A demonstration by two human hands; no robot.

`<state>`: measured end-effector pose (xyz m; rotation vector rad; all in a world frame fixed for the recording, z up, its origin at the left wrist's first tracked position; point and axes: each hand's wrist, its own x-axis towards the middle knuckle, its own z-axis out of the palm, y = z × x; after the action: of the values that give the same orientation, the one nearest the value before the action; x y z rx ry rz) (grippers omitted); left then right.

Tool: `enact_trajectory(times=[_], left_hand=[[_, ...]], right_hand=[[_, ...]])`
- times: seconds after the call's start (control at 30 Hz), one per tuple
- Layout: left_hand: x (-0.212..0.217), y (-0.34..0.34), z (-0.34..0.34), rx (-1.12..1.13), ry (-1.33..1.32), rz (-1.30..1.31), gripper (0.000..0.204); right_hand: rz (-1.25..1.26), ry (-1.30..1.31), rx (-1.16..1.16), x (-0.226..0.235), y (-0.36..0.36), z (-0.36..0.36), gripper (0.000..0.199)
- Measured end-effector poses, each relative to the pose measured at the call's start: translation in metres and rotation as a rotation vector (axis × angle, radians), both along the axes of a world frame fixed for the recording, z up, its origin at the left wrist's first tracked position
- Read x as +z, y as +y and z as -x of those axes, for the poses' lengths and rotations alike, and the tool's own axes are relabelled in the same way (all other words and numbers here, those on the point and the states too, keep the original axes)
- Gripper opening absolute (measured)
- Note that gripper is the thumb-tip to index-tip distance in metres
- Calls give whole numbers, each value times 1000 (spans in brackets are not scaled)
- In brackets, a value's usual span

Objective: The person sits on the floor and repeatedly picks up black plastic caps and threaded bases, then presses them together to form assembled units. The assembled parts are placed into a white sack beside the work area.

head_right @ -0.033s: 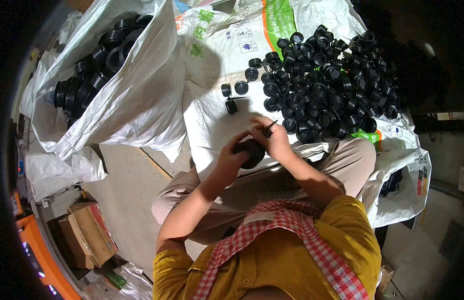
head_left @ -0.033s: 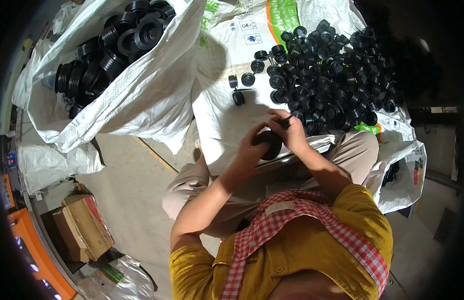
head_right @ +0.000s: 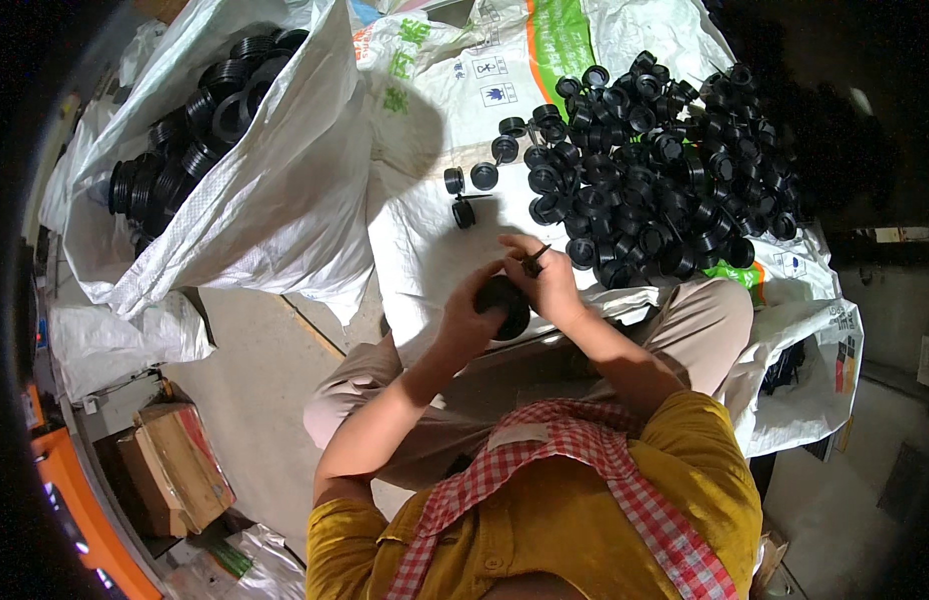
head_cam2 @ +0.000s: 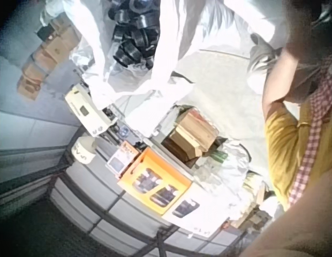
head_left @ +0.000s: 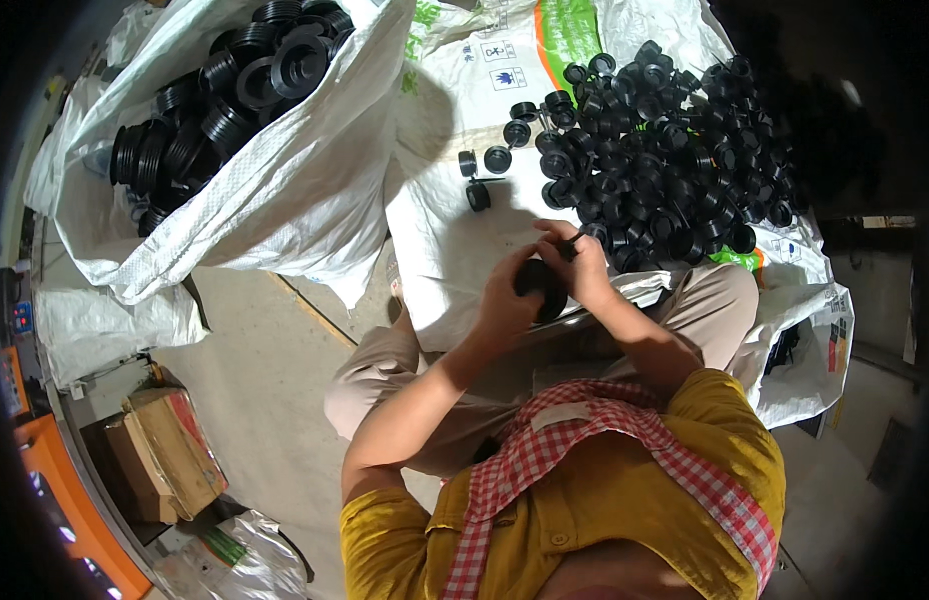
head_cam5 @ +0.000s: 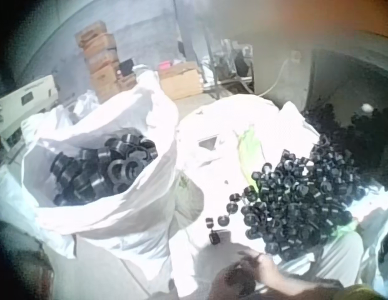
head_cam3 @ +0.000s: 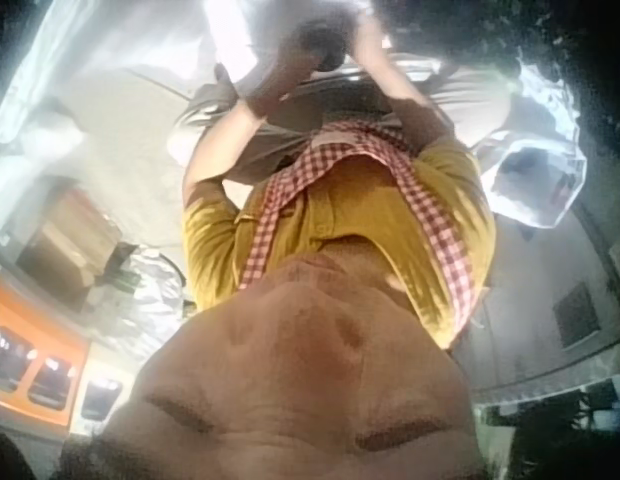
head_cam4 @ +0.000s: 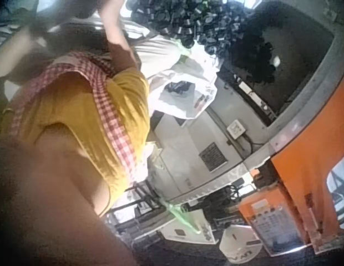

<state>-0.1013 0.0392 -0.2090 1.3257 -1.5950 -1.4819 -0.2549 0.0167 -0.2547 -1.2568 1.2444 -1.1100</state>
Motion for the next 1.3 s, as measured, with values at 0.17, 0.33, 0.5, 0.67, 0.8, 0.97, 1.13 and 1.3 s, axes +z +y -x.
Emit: enact_trajectory(times=[0.17,0.33,0.5,0.67,0.8,0.97,1.13,1.3], left_hand=[[21,11,-8,-117,-555,755,59],[130,-10,-78,228,-450,1187,53],[268,-52,-162,755,-1086,1834,62],[289,-58,-181,542,-1314,1692,62],[175,12,-81,165,-651,547,51],[23,-18,-27,24,124,-280,71],[10,-4,-35,-238,66,-313,45],[41,-14,-28,-493,-259,1054,37]], right_hand=[[146,427,-432,-63,-51,48,33],[156,1050,-182,-110,-111,108,40],[-33,1376,315,-115,-129,94,17],[320,1273,313,-102,-99,98,16],[369,922,292,-33,-55,89,22],[632,397,398,46,0,50,29],[557,514,547,44,16,45,26],[-755,-494,605,48,25,45,21]])
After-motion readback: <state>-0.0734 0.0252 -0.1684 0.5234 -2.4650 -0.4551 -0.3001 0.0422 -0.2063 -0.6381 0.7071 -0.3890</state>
